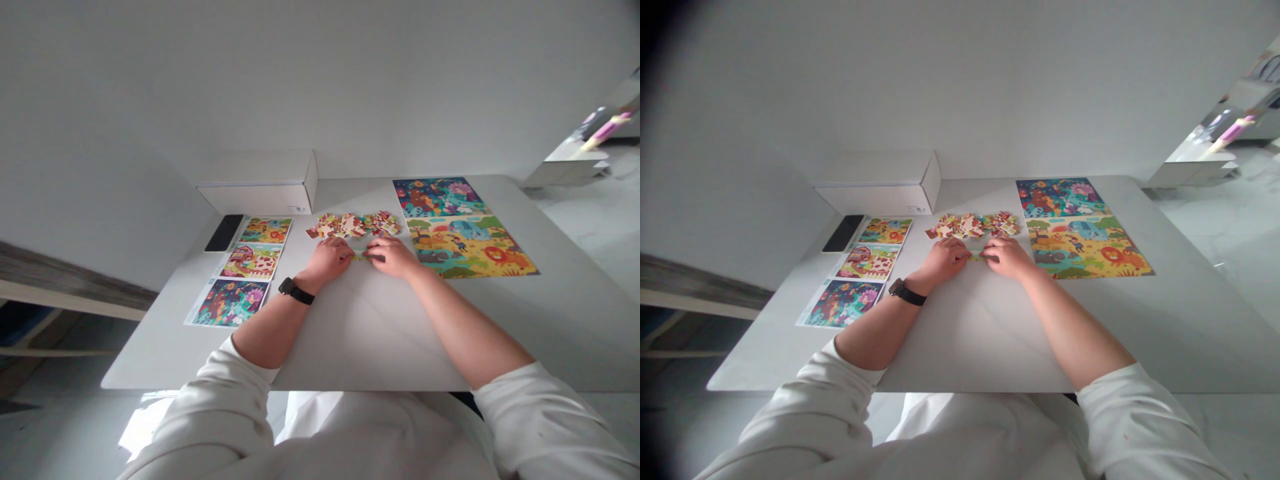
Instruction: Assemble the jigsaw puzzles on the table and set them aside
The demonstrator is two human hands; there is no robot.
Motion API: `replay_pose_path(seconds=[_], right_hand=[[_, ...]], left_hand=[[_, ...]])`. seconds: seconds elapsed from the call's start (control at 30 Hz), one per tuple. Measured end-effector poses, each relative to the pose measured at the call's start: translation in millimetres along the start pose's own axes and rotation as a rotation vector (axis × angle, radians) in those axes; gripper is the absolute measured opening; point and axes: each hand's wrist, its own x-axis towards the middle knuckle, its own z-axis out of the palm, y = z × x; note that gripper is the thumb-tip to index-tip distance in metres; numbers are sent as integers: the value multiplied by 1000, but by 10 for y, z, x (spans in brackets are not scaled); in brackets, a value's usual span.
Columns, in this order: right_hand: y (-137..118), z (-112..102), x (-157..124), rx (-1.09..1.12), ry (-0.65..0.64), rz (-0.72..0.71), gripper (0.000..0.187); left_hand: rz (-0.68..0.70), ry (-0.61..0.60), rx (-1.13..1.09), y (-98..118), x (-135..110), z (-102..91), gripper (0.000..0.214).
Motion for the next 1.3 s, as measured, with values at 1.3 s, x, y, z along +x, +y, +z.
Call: replay_pose_path(seconds=[1.3], right_hand=[[148, -38, -68, -256, 201, 528, 29]], left_hand=[[-6, -28, 83, 10, -12, 12, 41]])
